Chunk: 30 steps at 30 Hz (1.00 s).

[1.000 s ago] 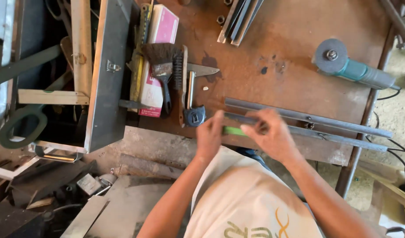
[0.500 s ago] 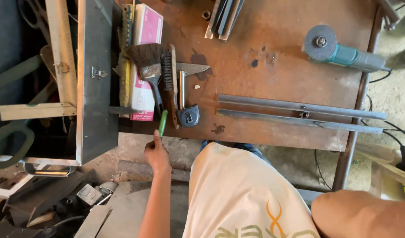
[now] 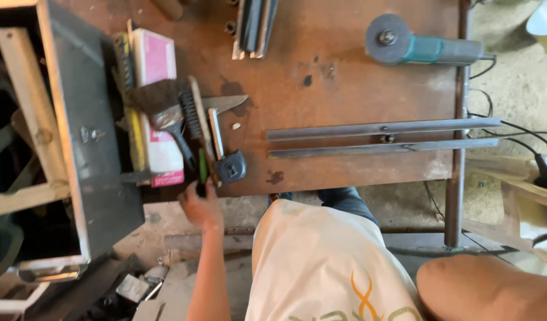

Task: Measuring and cutting metal bars using a tape measure and an angle grinder.

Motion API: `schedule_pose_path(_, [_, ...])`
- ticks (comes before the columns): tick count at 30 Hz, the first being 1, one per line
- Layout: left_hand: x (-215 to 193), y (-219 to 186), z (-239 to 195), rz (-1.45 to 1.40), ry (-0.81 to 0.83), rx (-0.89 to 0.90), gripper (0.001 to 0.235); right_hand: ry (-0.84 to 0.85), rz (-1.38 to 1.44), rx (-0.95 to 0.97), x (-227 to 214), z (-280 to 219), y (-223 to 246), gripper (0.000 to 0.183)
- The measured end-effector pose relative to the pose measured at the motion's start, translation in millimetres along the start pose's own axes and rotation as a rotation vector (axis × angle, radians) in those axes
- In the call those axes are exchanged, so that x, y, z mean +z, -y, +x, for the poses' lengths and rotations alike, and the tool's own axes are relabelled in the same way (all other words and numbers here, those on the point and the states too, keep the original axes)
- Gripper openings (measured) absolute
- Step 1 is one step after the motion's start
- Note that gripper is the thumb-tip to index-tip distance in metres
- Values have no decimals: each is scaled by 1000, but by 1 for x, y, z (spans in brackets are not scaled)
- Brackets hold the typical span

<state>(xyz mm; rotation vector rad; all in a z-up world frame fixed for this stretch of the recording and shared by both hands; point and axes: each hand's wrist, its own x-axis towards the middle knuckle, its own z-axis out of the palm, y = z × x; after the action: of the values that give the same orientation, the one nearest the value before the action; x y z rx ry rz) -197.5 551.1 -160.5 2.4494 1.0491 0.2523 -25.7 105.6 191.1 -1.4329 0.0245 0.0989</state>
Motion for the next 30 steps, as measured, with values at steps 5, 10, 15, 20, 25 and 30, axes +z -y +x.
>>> schedule_pose_path(5, [-28,4,-5,12,-68,119,39,-87,-61,-108,-57,25,-13,11])
schedule_pose_path(10, [-54,-27,-34,56,-136,42,37,-73,-104,-202,-69,103,-32,10])
schedule_pose_path(15, [-74,-107,-97,5,-167,164,28,320,-1486,34,-169,201,-186,82])
schedule_pose_path(20, [-59,-188,-155,-56,-32,186,19,501,-1618,-22,-168,230,-201,69])
schedule_pose_path(25, [-58,-233,-183,-46,178,250,14,591,-1542,14,-186,210,-171,65])
schedule_pose_path(30, [-58,-283,-183,-277,474,255,17,154,-1575,455,-253,120,-102,71])
